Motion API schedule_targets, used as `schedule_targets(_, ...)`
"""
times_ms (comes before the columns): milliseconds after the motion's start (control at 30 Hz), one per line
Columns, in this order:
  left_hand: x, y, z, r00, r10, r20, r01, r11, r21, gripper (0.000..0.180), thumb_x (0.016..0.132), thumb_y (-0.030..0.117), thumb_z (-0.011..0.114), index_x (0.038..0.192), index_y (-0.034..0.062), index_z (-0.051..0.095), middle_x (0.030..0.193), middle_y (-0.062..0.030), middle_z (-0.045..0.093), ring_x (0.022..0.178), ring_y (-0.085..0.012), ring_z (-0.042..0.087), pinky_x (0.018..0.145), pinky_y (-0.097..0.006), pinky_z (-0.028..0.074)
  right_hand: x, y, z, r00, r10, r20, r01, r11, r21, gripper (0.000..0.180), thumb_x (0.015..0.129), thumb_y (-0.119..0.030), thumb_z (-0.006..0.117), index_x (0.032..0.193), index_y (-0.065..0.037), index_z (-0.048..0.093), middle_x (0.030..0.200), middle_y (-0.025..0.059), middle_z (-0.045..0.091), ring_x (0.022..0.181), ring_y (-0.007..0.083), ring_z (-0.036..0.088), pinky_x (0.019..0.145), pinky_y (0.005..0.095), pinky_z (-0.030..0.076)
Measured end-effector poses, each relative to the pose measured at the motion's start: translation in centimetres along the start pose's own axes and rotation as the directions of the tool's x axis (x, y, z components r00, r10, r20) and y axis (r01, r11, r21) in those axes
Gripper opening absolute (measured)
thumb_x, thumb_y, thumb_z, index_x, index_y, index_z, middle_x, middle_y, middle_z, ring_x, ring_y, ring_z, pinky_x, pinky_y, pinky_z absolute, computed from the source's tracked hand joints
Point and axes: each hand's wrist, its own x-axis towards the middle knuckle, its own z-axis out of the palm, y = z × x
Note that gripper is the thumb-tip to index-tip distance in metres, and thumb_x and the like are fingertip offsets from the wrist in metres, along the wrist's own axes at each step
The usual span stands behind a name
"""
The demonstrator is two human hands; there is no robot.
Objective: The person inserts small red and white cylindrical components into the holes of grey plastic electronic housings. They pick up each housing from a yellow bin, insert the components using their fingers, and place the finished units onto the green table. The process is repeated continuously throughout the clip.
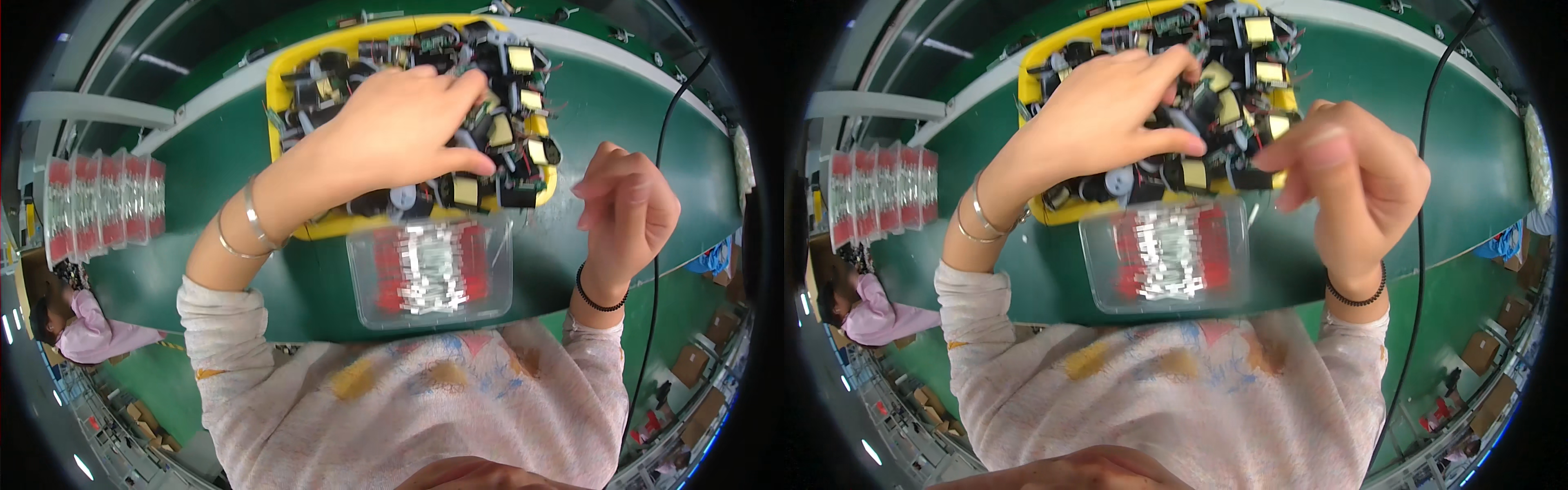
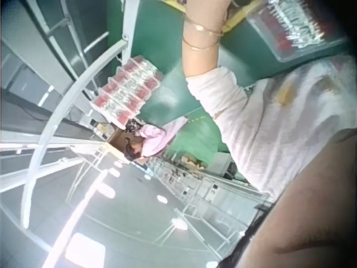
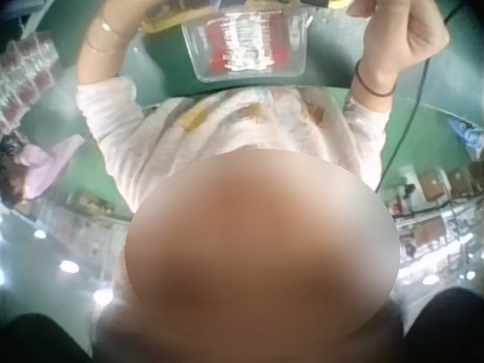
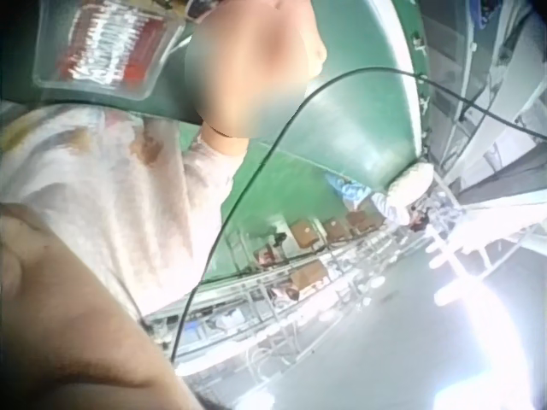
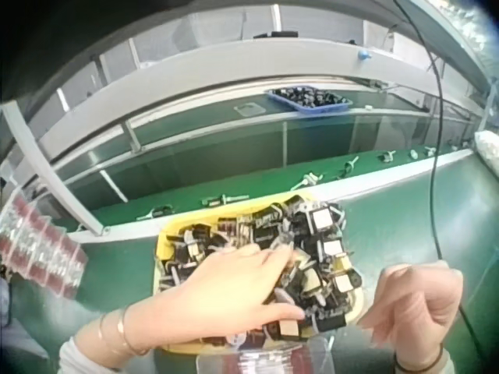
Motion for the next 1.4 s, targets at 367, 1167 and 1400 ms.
schedule_targets(367, -1.7, 1.8, -1.8, 0.942, -0.095, -0.320, -0.014, 0.946, -0.324, 0.031, 0.076, 0.017, 0.060, 0.099, -0.0009, 0.049, 0.083, -0.0140, 0.051, 0.075, -0.0264, 0.051, 0.068, -0.033, 0.041, -6.6, -0.2, 5.0, 0.714, 0.325, 0.620, 0.028, 0.871, -0.490, 0.012, 0.068, -0.008, 0.064, 0.079, -0.005, 0.059, 0.073, 0.0064, 0.057, 0.067, 0.0243, 0.058, 0.057, 0.0325, 0.047)
schedule_targets(1167, -6.7, 1.4, -2.8, 0.839, -0.094, -0.536, -0.086, 0.950, -0.301, 0.023, 0.070, 0.000, 0.062, 0.091, 0.0010, 0.052, 0.083, -0.0074, 0.055, 0.071, -0.0139, 0.051, 0.061, -0.024, 0.041, 1.6, -2.6, 4.5, 0.901, 0.287, 0.324, -0.413, 0.796, 0.443, 0.031, 0.068, -0.002, 0.070, 0.094, 0.004, 0.055, 0.085, 0.0110, 0.059, 0.069, 0.0146, 0.059, 0.061, 0.0242, 0.049)
schedule_targets(1400, -7.3, 0.4, -2.6, 0.802, -0.136, -0.582, -0.188, 0.867, -0.461, 0.046, 0.060, 0.012, 0.077, 0.098, -0.0015, 0.058, 0.083, -0.0061, 0.056, 0.072, -0.0141, 0.050, 0.065, -0.024, 0.040, 3.0, 0.1, 5.7, 0.965, 0.201, 0.167, -0.258, 0.617, 0.743, 0.020, 0.075, 0.002, 0.060, 0.091, 0.000, 0.048, 0.082, 0.0098, 0.055, 0.074, 0.0202, 0.061, 0.067, 0.0316, 0.053)
